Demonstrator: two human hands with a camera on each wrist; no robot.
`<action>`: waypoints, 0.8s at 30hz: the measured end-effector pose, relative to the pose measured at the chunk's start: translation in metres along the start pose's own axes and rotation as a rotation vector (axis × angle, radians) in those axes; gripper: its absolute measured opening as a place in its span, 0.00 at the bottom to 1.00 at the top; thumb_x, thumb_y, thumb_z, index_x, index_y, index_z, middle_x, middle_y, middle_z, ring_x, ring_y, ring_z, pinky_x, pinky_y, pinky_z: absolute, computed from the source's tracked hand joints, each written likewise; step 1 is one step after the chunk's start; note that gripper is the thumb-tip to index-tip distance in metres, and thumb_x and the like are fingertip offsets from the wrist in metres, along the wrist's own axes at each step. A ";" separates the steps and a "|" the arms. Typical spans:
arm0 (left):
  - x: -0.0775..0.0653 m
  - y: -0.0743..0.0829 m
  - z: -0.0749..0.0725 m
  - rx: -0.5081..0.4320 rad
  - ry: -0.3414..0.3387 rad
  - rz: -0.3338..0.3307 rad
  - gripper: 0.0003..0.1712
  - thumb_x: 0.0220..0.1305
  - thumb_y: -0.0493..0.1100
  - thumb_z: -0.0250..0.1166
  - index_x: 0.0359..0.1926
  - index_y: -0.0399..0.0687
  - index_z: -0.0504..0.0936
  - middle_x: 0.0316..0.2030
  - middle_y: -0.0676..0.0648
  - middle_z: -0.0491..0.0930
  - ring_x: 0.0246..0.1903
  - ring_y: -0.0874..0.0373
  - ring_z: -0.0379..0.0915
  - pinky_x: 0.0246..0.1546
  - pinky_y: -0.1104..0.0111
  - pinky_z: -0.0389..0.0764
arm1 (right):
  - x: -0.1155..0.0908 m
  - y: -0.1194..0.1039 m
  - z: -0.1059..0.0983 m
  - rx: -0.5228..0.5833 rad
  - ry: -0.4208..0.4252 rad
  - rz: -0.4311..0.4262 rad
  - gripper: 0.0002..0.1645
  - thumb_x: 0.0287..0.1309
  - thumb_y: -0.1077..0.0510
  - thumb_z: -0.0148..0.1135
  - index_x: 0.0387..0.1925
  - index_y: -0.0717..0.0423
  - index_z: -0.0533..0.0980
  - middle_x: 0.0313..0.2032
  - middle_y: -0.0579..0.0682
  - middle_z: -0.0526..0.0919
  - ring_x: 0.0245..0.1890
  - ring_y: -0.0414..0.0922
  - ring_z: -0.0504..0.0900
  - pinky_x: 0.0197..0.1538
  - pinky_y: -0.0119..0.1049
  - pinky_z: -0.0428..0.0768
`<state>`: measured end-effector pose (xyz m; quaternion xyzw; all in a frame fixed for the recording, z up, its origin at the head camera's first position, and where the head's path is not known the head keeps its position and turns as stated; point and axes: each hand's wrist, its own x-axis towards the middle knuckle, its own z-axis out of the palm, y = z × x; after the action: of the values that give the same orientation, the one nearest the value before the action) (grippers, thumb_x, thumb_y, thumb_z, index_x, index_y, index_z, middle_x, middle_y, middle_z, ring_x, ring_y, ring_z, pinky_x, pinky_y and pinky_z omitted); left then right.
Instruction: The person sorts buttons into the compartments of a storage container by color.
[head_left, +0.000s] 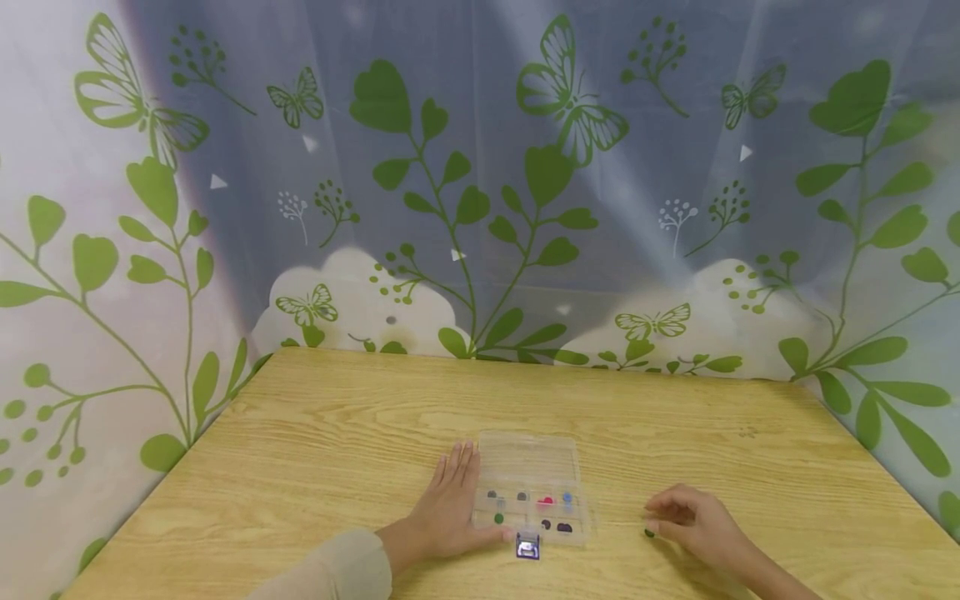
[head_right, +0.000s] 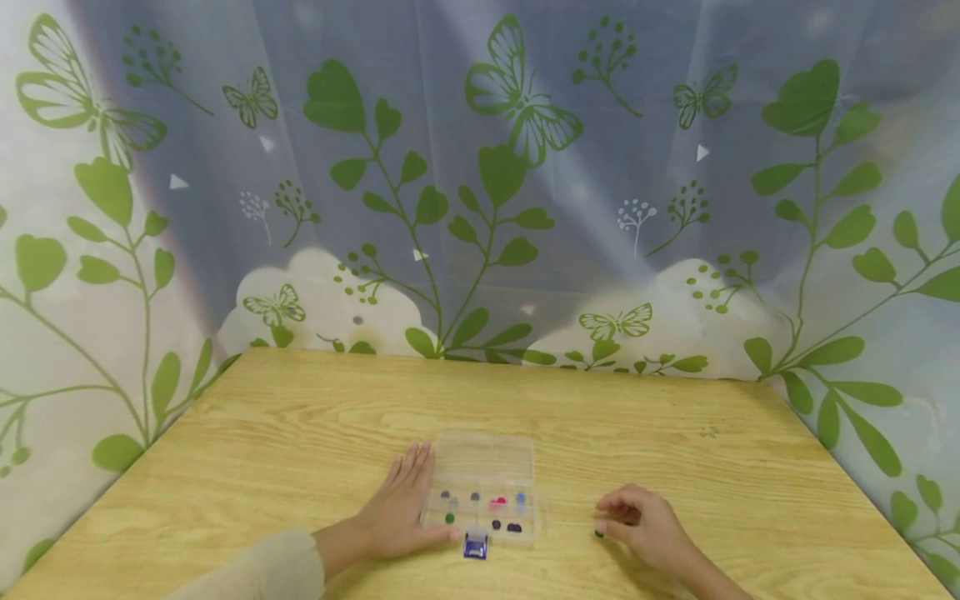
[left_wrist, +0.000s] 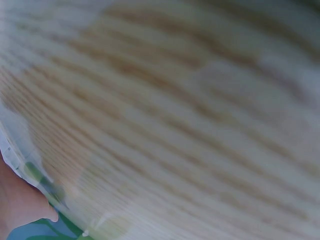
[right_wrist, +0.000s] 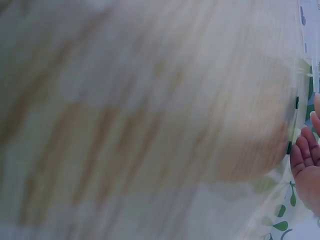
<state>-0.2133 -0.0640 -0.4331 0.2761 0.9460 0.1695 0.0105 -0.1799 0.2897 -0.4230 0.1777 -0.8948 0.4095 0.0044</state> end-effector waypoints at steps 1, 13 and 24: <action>0.000 0.000 0.000 0.001 0.000 0.000 0.64 0.53 0.75 0.51 0.70 0.29 0.42 0.71 0.31 0.40 0.71 0.39 0.34 0.71 0.51 0.43 | 0.000 0.000 -0.001 0.007 -0.012 0.007 0.15 0.54 0.58 0.64 0.40 0.67 0.78 0.35 0.54 0.81 0.34 0.24 0.75 0.35 0.24 0.79; 0.000 0.000 0.001 -0.016 -0.009 0.000 0.64 0.53 0.76 0.51 0.70 0.29 0.42 0.71 0.31 0.39 0.71 0.38 0.33 0.71 0.50 0.42 | -0.002 0.007 -0.002 -0.019 -0.061 -0.003 0.12 0.55 0.58 0.63 0.39 0.63 0.78 0.37 0.51 0.78 0.36 0.24 0.73 0.38 0.23 0.78; 0.000 -0.001 0.002 -0.005 -0.009 -0.007 0.64 0.53 0.75 0.51 0.70 0.30 0.41 0.71 0.32 0.39 0.71 0.39 0.33 0.71 0.51 0.41 | -0.004 0.010 0.002 -0.084 -0.055 -0.061 0.10 0.53 0.57 0.64 0.37 0.59 0.79 0.38 0.49 0.75 0.38 0.24 0.71 0.43 0.29 0.80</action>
<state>-0.2139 -0.0640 -0.4351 0.2737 0.9464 0.1705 0.0162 -0.1790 0.2960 -0.4321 0.2158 -0.9051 0.3664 -0.0005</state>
